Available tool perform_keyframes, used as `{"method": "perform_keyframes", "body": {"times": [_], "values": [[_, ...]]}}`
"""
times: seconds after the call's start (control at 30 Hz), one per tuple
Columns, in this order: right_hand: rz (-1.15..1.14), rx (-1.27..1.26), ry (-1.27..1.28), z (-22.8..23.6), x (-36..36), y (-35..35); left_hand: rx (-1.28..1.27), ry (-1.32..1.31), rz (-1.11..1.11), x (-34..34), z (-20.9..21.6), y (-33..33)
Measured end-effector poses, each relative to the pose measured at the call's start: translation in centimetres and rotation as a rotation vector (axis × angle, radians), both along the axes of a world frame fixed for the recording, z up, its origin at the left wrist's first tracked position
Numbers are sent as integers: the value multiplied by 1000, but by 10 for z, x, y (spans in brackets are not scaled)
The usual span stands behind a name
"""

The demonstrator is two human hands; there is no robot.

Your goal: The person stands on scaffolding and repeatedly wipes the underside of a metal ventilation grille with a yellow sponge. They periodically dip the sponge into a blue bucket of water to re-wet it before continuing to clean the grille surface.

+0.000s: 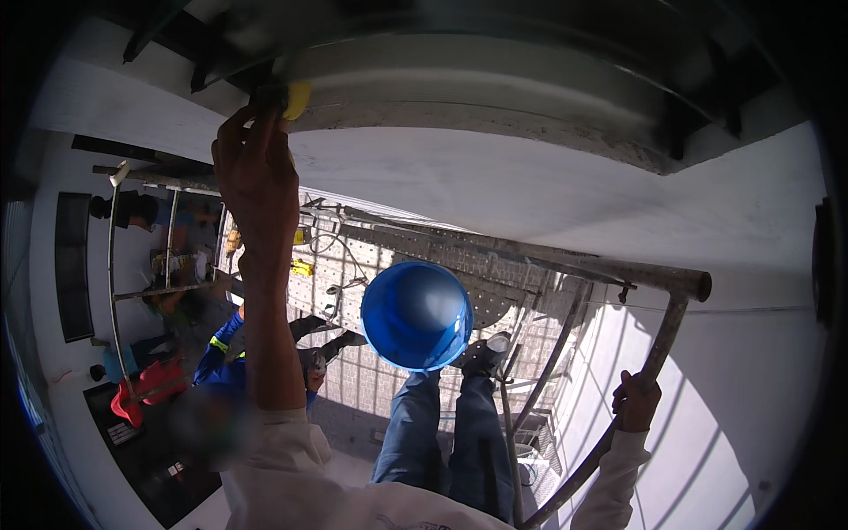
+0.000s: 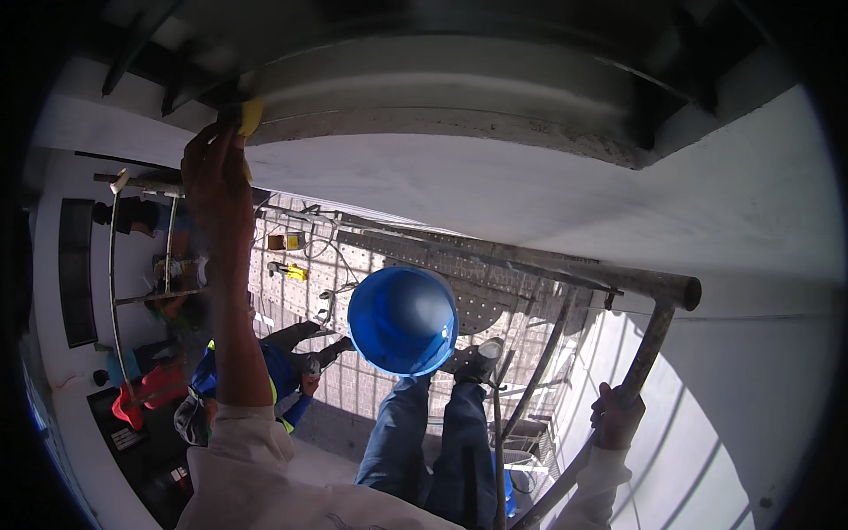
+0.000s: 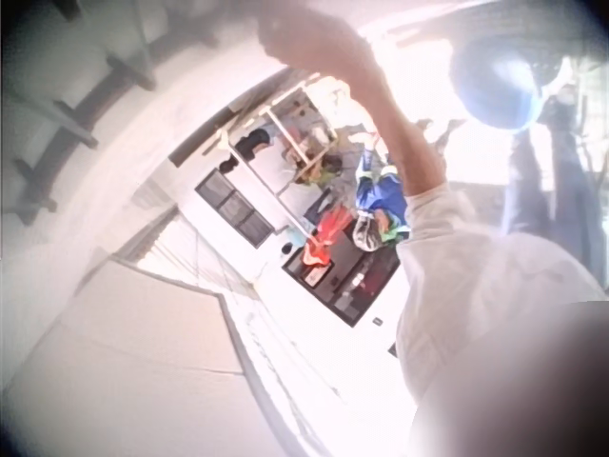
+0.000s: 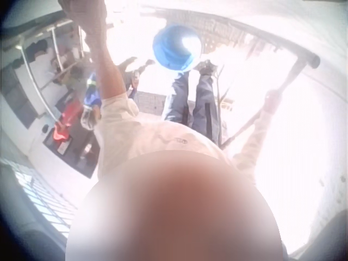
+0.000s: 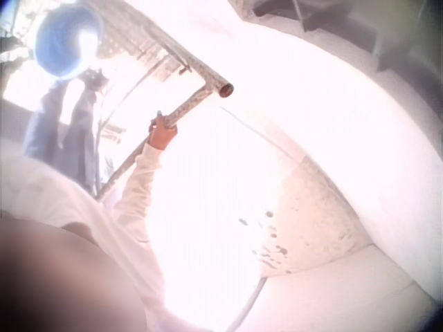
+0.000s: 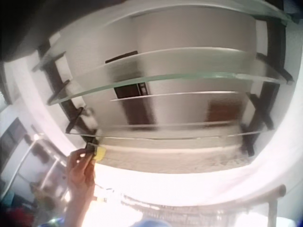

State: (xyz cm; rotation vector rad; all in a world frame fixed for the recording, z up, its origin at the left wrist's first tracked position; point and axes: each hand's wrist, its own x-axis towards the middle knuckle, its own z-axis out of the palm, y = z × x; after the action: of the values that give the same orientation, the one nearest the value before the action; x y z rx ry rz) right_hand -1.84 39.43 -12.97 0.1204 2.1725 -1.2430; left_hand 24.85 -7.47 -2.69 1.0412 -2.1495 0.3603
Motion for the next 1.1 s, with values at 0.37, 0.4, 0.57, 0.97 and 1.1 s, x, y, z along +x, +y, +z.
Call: {"method": "perform_keyframes", "body": {"times": [0.37, 0.4, 0.57, 0.97, 1.1], "values": [[4, 21, 10, -3, 0, 3, -231, -178, 137, -13, 2, -50], [14, 13, 12, -3, 0, 4, -212, -183, 118, -10, 3, -48], [10, 14, 34, -7, -1, 5, -116, -227, 58, 3, 8, -36], [21, 29, 22, -5, -1, 5, -384, -290, 14, -2, 10, -60], [8, 38, 17, -4, -1, 5, -397, -264, -33, -1, 14, -63]]}}
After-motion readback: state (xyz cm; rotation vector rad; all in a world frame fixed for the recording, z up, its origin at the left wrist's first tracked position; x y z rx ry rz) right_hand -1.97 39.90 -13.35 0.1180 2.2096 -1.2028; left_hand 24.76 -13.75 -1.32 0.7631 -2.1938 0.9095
